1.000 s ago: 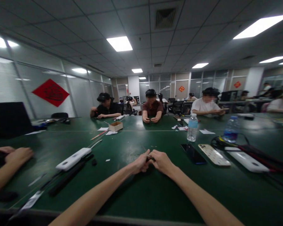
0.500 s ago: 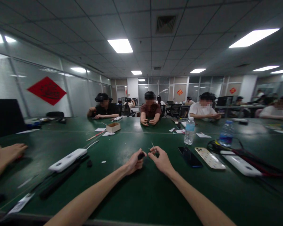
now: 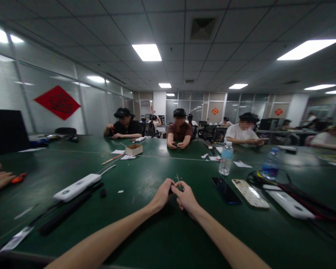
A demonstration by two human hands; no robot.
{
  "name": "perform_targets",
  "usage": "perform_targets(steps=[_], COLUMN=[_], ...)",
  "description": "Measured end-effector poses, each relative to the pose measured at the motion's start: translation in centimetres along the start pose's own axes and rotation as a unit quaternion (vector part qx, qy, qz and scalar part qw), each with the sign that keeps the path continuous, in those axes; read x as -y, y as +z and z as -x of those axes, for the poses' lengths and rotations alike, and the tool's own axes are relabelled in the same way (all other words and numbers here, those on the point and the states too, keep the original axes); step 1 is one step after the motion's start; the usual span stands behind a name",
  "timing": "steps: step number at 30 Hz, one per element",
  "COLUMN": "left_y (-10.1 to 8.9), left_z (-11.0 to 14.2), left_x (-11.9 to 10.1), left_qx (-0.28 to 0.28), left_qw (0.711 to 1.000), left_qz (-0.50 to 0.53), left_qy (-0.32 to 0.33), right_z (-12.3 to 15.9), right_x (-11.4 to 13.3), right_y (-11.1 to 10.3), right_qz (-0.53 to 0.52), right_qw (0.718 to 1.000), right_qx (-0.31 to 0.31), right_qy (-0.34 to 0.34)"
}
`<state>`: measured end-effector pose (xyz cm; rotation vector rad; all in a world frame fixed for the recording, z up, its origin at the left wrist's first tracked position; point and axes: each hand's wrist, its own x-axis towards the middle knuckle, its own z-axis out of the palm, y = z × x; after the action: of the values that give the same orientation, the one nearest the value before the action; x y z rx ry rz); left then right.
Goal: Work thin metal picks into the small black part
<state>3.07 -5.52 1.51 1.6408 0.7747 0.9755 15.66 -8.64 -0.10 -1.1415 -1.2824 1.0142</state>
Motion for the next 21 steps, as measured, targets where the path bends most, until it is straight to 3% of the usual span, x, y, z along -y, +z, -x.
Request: perform_targets(steps=[10,21], left_y=[-0.3,-0.3], left_z=[0.1,0.5], left_x=[0.0,-0.3], left_qx=[-0.053,-0.047], left_qw=[0.986,0.989], left_qz=[-0.115,-0.106], left_qy=[0.11,0.096], right_z=[0.4,0.8], right_x=[0.6,1.5], right_y=[0.4,0.8], right_qz=[-0.012,-0.006], right_qw=[1.0,1.0], right_qx=[0.0,-0.011], right_qy=[0.005,0.003])
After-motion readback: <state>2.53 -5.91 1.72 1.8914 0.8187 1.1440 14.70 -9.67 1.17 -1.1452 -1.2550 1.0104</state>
